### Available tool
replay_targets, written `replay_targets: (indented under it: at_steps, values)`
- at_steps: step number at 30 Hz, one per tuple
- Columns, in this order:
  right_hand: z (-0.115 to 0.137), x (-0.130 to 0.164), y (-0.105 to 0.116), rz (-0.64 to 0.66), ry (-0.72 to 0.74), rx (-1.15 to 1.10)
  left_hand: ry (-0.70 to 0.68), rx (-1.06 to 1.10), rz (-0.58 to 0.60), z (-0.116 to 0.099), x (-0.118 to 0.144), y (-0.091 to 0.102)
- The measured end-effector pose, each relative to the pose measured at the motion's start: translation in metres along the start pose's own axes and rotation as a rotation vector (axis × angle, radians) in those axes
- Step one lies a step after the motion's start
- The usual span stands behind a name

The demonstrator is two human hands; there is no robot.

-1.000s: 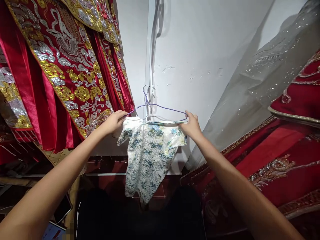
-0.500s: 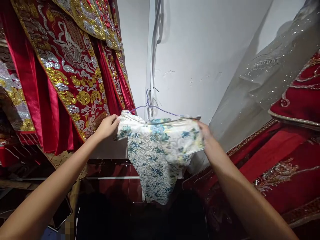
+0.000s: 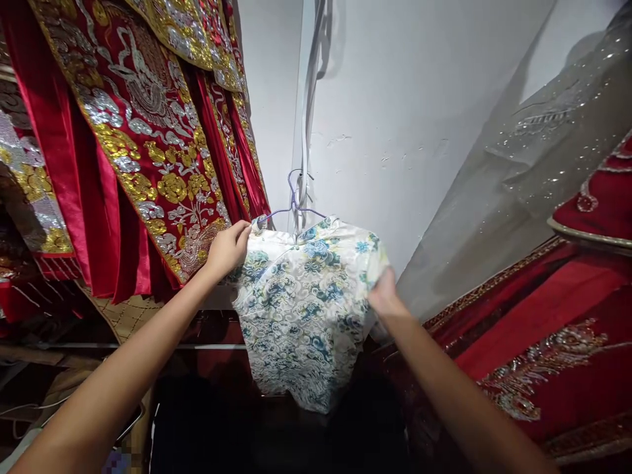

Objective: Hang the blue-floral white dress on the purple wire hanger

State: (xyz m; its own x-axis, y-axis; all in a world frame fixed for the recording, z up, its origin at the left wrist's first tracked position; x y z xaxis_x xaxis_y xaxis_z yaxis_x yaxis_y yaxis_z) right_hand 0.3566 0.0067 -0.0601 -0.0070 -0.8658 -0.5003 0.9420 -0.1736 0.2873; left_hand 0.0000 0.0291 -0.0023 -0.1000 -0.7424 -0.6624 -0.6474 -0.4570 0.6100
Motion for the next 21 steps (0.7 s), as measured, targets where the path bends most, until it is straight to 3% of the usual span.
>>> replay_targets:
  at_steps: [2,5,8,10,12,14,16,17,18,19,21]
  values:
    - [0.011,-0.011,0.022,-0.038,-0.077,-0.146,0.015,-0.029,-0.007,-0.002,0.001,0.002]
    - [0.048,-0.024,0.04,-0.005,-0.051,-0.166,0.032,-0.02,-0.051,-0.004,-0.002,0.005]
    - [0.094,-0.027,0.032,0.006,0.036,-0.098,0.058,0.038,-0.094,-0.003,-0.007,0.009]
    - [0.12,-0.02,0.017,0.099,0.069,-0.065,0.086,0.049,-0.109,-0.001,-0.009,0.013]
    - [0.137,-0.005,-0.002,0.331,0.062,-0.086,0.096,0.078,-0.112,0.001,-0.008,0.016]
    - [0.142,0.015,-0.019,0.704,0.042,-0.122,0.079,0.178,-0.084,0.001,-0.003,0.017]
    - [0.135,0.034,-0.033,1.082,0.019,-0.071,0.048,0.312,-0.011,-0.004,0.006,0.015]
    - [0.126,0.042,-0.039,1.181,0.016,0.008,0.031,0.372,0.042,-0.009,0.011,0.014]
    - [0.115,0.046,-0.045,1.189,0.028,0.114,0.012,0.42,0.1,-0.016,0.017,0.012]
    - [0.102,0.048,-0.052,1.113,0.059,0.224,-0.007,0.462,0.158,-0.024,0.022,0.011]
    - [0.076,0.047,-0.066,0.806,0.171,0.4,-0.045,0.541,0.264,-0.047,0.031,0.007]
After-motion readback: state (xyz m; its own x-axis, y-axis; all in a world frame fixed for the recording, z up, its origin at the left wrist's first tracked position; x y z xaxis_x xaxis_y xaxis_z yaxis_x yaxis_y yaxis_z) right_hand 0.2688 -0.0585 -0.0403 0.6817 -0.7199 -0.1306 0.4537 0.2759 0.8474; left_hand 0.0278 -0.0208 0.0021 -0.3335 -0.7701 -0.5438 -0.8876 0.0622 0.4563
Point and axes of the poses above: each hand's wrist, its own x-axis away from the middle knuckle, its own y-axis out of the back of the hand, z = x × y, the point moved 1 cm from there along -x, towards the middle knuckle, and after that the axes turned 1 degree about x, right-handed, at the moved point
